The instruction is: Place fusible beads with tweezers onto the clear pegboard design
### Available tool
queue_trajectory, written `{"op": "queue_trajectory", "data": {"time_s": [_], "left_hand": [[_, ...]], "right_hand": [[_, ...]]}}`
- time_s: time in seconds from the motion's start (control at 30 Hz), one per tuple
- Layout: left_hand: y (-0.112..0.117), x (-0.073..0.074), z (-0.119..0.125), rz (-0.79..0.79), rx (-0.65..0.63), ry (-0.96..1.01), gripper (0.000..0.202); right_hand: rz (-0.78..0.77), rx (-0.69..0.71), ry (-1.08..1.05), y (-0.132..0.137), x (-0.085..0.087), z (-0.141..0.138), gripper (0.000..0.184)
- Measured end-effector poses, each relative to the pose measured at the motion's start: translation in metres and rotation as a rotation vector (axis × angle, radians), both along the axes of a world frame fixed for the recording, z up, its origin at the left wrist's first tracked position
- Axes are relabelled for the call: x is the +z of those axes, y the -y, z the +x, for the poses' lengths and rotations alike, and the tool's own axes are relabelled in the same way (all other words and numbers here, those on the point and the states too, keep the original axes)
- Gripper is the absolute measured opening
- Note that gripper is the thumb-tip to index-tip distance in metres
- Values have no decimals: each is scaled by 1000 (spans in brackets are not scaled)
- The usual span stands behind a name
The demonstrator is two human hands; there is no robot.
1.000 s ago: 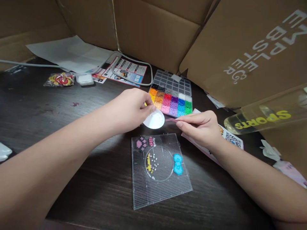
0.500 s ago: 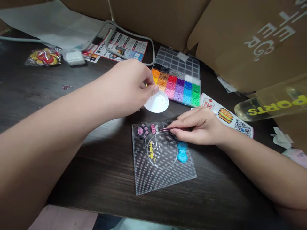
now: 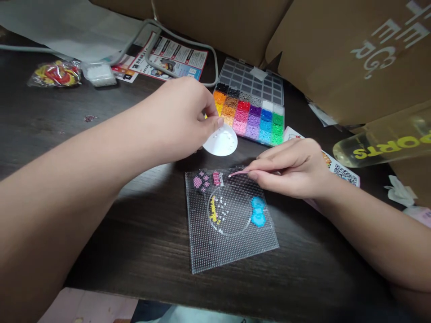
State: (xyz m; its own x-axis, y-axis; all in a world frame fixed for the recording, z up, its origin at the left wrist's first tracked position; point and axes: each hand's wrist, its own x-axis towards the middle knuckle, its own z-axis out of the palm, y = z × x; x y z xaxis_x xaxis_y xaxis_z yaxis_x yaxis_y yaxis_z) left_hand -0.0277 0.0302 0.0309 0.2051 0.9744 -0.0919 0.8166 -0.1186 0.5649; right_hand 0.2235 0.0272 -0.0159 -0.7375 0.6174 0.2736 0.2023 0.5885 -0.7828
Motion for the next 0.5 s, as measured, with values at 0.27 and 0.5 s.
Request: {"op": "queue_trajectory", "data": {"time_s": [0.27, 0.5], "left_hand": [[-2, -4, 6, -31, -20, -42, 23], [0, 0, 2, -13, -14, -22, 28]], "right_hand": [[146, -412, -136, 9, -3, -10, 23], [177, -382, -144, 8, -6, -5, 28]]}}
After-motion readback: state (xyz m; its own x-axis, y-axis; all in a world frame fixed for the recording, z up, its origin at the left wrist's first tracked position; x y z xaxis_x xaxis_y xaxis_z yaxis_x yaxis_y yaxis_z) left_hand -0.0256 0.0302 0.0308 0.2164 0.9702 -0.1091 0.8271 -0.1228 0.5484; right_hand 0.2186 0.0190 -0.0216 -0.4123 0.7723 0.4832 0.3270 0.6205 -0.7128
